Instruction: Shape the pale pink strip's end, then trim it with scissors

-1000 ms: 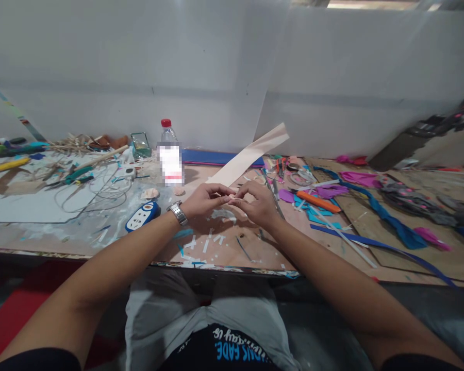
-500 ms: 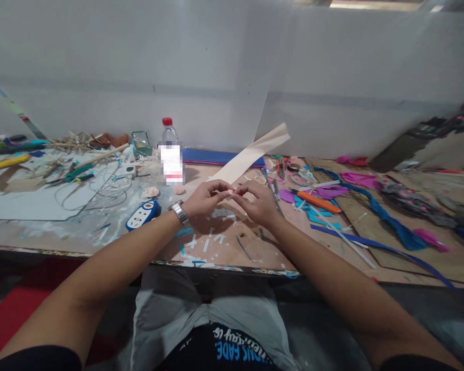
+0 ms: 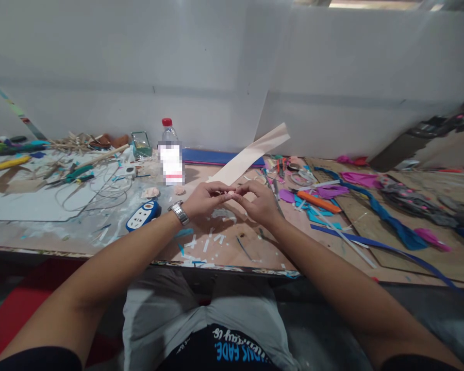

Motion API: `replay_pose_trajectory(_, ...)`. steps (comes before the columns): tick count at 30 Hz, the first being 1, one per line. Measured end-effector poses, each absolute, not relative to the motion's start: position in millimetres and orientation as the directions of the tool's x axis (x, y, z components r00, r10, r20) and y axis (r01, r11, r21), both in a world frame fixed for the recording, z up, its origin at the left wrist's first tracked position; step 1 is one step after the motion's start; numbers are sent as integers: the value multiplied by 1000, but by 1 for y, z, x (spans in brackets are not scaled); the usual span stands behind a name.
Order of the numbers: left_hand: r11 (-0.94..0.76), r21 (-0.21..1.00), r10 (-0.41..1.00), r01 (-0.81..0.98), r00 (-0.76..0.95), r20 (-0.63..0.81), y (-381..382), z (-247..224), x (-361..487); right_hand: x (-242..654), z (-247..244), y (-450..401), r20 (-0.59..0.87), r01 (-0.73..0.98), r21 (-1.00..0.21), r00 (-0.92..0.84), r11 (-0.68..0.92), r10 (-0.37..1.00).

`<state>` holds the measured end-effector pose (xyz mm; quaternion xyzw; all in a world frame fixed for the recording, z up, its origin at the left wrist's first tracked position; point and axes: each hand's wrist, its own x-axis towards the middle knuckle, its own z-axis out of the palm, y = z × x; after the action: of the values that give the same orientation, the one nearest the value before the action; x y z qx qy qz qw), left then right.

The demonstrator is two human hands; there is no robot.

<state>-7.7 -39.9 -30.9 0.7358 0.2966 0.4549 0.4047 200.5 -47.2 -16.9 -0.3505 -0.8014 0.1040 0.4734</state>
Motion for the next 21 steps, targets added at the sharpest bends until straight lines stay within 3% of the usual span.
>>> replay_pose_trajectory(21, -433, 896, 864, 99, 331, 381, -43, -27, -5, 201, -13, -47, 709, 472, -414, -369, 779, 600)
